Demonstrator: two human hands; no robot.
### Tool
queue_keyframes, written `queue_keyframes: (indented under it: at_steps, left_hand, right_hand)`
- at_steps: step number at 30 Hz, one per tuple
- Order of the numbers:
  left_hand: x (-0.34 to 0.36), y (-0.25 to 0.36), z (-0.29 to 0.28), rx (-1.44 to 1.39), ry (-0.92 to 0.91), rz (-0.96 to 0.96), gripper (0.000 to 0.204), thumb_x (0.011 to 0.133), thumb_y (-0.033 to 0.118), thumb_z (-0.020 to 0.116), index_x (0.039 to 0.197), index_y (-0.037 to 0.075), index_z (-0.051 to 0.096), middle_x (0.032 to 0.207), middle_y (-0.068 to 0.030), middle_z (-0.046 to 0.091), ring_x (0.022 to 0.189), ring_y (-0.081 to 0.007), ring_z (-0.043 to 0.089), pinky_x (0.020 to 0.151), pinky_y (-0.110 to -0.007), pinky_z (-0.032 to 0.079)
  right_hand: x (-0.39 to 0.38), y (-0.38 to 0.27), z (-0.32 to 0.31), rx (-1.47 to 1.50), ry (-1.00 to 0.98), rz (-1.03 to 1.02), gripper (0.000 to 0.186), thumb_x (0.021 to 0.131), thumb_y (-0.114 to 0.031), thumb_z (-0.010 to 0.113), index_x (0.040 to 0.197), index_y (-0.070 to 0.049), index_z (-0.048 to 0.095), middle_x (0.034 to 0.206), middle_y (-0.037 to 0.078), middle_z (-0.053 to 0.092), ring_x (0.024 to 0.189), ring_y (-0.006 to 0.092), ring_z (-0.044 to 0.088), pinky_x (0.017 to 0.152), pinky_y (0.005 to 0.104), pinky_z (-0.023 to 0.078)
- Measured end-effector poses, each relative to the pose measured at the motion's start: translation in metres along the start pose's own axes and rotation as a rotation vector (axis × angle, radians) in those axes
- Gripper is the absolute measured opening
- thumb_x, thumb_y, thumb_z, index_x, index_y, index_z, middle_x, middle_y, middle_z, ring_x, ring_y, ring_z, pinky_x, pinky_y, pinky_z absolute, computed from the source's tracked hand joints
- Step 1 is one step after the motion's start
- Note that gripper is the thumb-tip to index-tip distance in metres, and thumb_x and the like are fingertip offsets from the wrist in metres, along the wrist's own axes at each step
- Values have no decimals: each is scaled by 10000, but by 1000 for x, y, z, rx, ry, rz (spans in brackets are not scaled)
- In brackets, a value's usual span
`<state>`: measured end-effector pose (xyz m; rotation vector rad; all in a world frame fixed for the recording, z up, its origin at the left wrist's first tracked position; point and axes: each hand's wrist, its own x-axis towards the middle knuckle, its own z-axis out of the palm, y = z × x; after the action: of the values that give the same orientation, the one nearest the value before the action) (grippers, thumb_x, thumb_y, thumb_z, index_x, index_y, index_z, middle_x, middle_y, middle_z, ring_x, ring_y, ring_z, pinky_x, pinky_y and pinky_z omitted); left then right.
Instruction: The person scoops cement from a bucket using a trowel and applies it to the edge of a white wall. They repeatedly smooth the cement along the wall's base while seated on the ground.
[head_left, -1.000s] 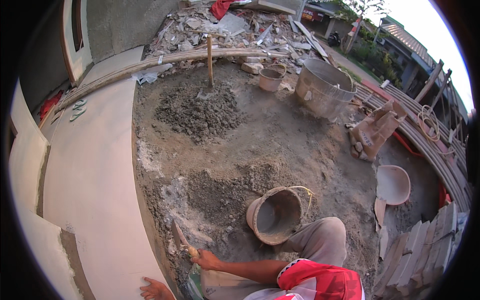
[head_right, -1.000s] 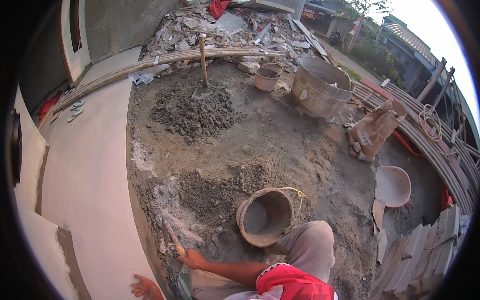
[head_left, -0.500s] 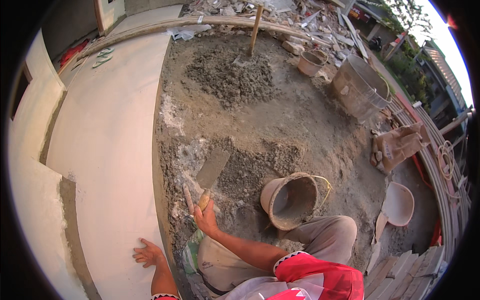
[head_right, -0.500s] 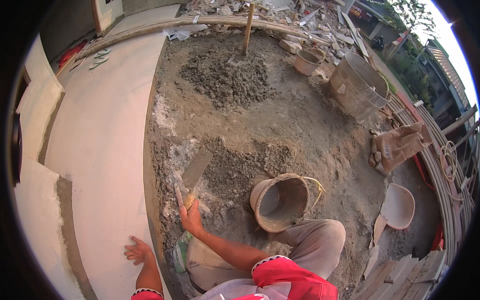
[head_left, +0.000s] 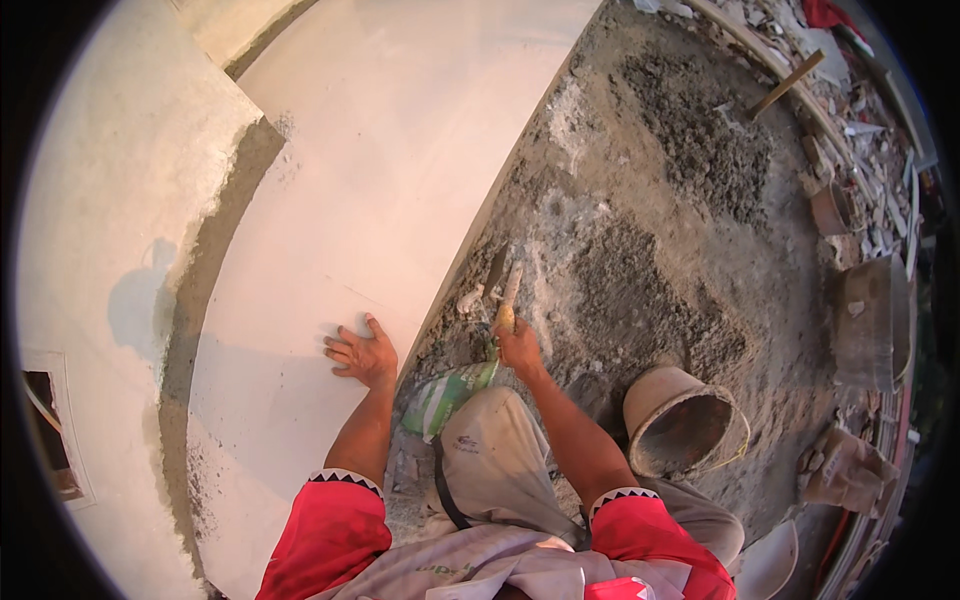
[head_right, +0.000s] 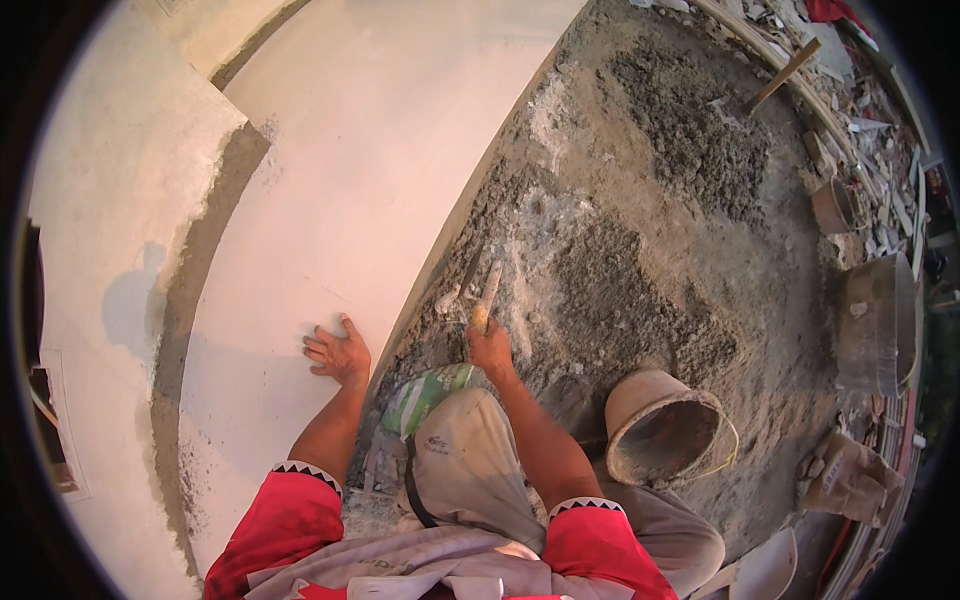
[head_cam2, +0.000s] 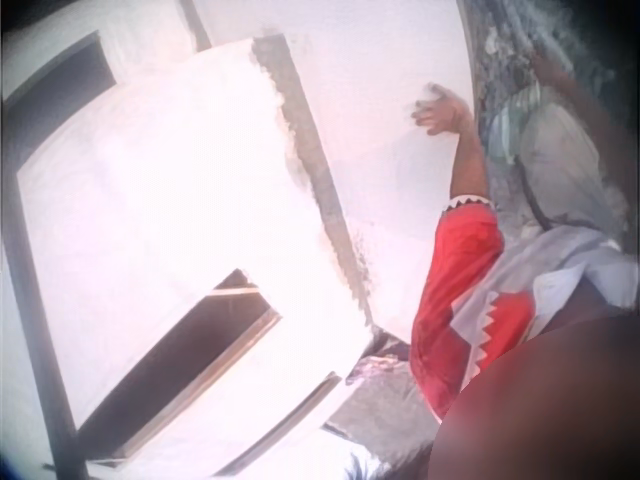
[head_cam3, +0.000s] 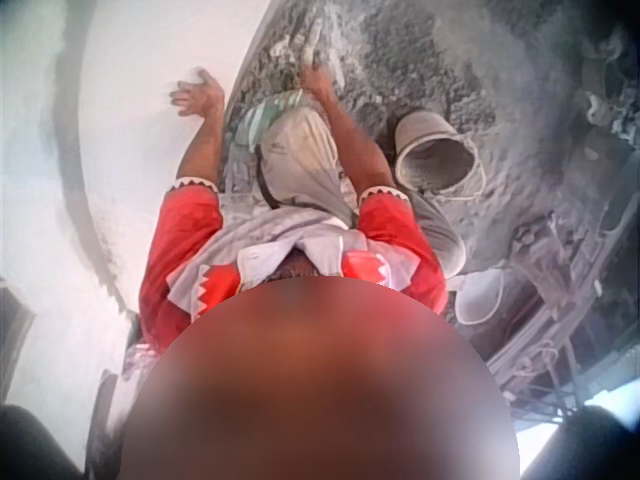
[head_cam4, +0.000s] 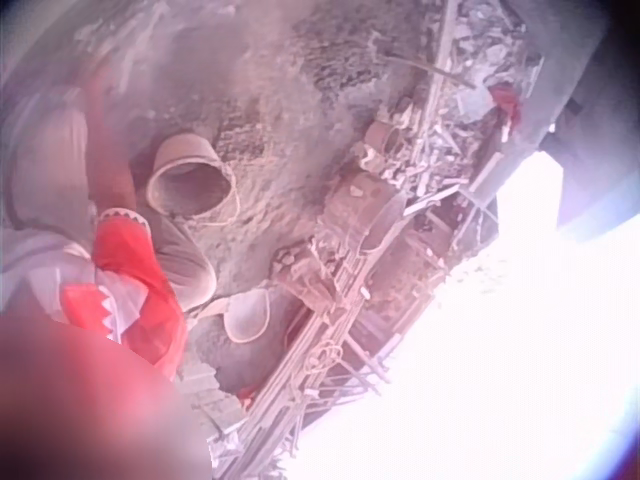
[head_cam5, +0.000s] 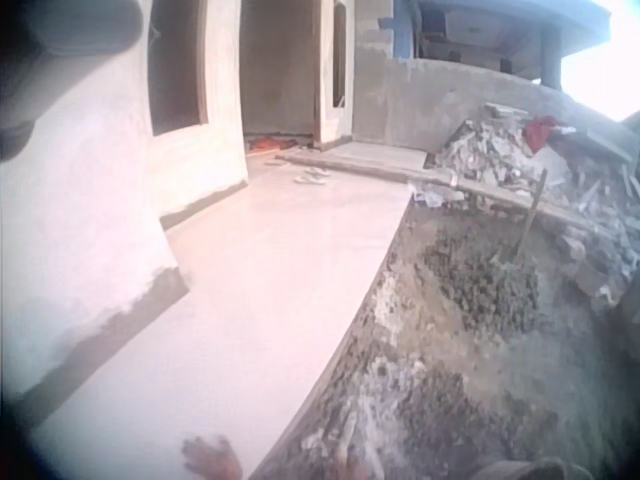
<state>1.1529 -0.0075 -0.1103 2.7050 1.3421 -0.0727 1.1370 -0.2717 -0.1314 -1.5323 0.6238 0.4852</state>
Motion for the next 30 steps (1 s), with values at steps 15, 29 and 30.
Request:
queue_keyframes:
  at_steps: [15,29,30]
  left_hand:
    - [1,-1,6,20,42,18,779,987,667,321,1452,42,322,1557,-261,202,1469,-432,123,1106,-683,172]
    - [3,-2,9,22,59,13,806,973,686,341,1445,32,335,1557,-264,210,1469,-421,127,1099,-687,193]
    - [3,-2,9,25,56,11,807,973,686,343,1445,32,335,1558,-265,210,1470,-421,126,1100,-687,192]
  right_hand:
    - [-31,-26,7,143,30,-22,294,955,-230,617,1037,47,562,704,79,601,505,154,555,449,345,438]
    - [-20,5,80,212,193,-132,341,942,-270,628,1063,33,528,685,137,633,522,246,625,515,405,488]
    - [-21,5,84,185,227,-182,343,940,-265,628,1063,39,527,679,137,632,523,249,628,520,400,493]
